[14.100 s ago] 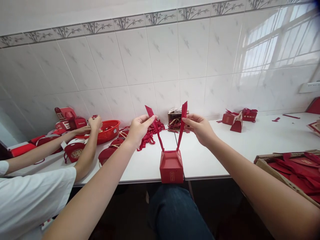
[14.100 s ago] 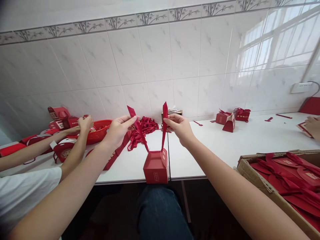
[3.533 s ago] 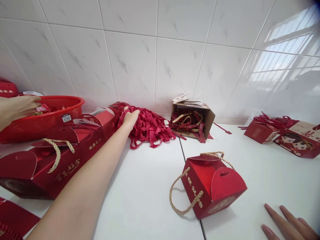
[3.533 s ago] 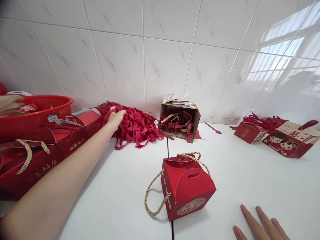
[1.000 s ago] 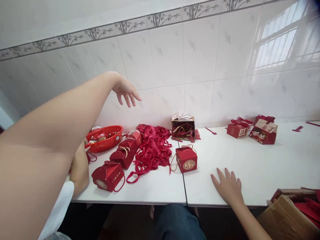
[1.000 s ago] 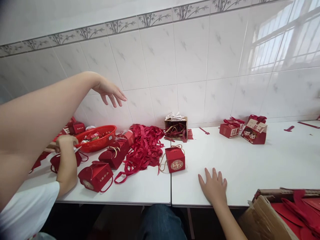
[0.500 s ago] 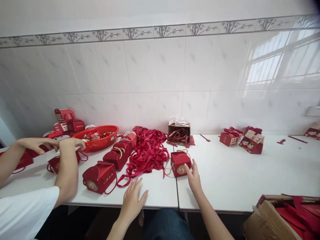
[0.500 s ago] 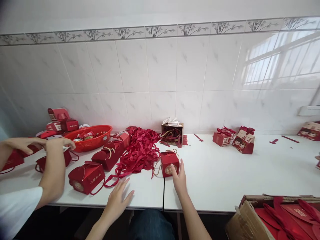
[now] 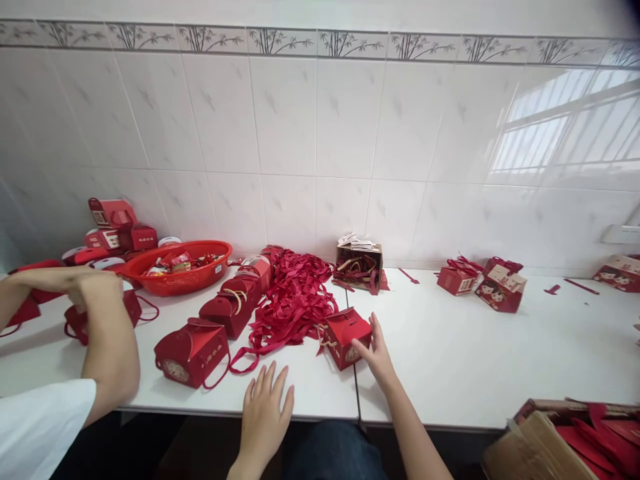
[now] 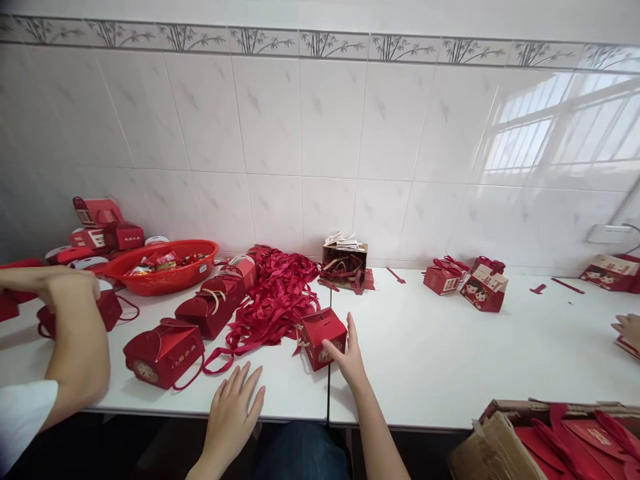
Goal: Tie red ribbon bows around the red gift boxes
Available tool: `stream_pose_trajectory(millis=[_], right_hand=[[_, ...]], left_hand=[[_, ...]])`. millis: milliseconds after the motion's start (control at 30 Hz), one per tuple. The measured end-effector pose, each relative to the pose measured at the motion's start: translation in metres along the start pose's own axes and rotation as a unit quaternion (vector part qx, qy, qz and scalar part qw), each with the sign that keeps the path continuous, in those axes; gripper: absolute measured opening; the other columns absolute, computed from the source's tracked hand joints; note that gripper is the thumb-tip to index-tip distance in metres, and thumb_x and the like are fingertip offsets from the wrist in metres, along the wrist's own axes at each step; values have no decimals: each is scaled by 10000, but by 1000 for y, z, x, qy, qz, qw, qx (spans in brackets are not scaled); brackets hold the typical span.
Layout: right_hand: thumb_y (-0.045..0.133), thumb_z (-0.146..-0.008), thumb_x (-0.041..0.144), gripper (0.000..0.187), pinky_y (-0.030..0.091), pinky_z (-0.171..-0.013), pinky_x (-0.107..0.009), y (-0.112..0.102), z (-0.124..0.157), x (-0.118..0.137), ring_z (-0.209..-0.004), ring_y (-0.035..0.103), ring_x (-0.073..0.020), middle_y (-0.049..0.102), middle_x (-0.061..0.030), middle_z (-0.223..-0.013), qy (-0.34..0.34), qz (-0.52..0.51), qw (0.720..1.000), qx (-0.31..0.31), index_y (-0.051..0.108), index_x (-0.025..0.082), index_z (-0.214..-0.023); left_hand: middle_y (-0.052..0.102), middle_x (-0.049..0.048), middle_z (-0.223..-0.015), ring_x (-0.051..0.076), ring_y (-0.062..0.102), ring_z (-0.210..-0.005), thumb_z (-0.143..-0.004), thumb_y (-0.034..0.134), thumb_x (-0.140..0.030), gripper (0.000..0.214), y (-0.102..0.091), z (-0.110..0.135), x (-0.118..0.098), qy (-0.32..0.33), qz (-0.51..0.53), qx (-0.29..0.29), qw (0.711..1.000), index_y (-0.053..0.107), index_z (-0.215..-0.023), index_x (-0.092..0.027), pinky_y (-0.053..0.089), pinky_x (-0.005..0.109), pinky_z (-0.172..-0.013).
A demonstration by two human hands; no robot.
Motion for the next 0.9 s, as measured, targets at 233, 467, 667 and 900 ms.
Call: stream_pose_trajectory(millis=[233,467,667,900], right_hand=[[762,-603,412,950,411,-988,-461,14,-5,-8,-1172,524,-273,537,-141,-1298,7,-39,996,78,311,201,-1412],[723,-662,394,553,483,-895,-410,-4,11,1,-1041,594,-268,646,-123,-1102,-8,-7,999,52,570,152,-1134],[648,-705,481,671,437,-969,-417,-48,52,-14,-1137,538,-281,543,-161,-1267,42,39,994,-97,470,139,-1254],[546,-752,552,750,317,-1065,-400,-58,71,-8,-1303,366,-270,391,-151,-1411,40,71,981,-174,364,147,-1356]], left_hand=[[509,105,-1358,298,424,-1288,-877,382,-357,438,-4,1,-3,4,14,-4,1000,590,-1236,-216,357,479,-1033],[517,117,-1349,306,428,-1282,-882,379,-341,434,-6,-1,-8,3,0,2,1000,588,-1238,-206,346,479,-1032],[516,115,-1350,301,425,-1284,-889,377,-338,426,-7,0,-11,4,-10,4,1000,587,-1235,-208,346,473,-1031],[517,128,-1346,311,429,-1277,-894,379,-328,424,-8,0,-11,6,-11,-2,1000,583,-1240,-193,343,484,-1027]])
Point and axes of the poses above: each hand's wrist, its own z-axis away from the middle knuckle, its own y-axis out of the palm, x = y × z, the point moved 10 cm from there along -z, towards the middle knuckle
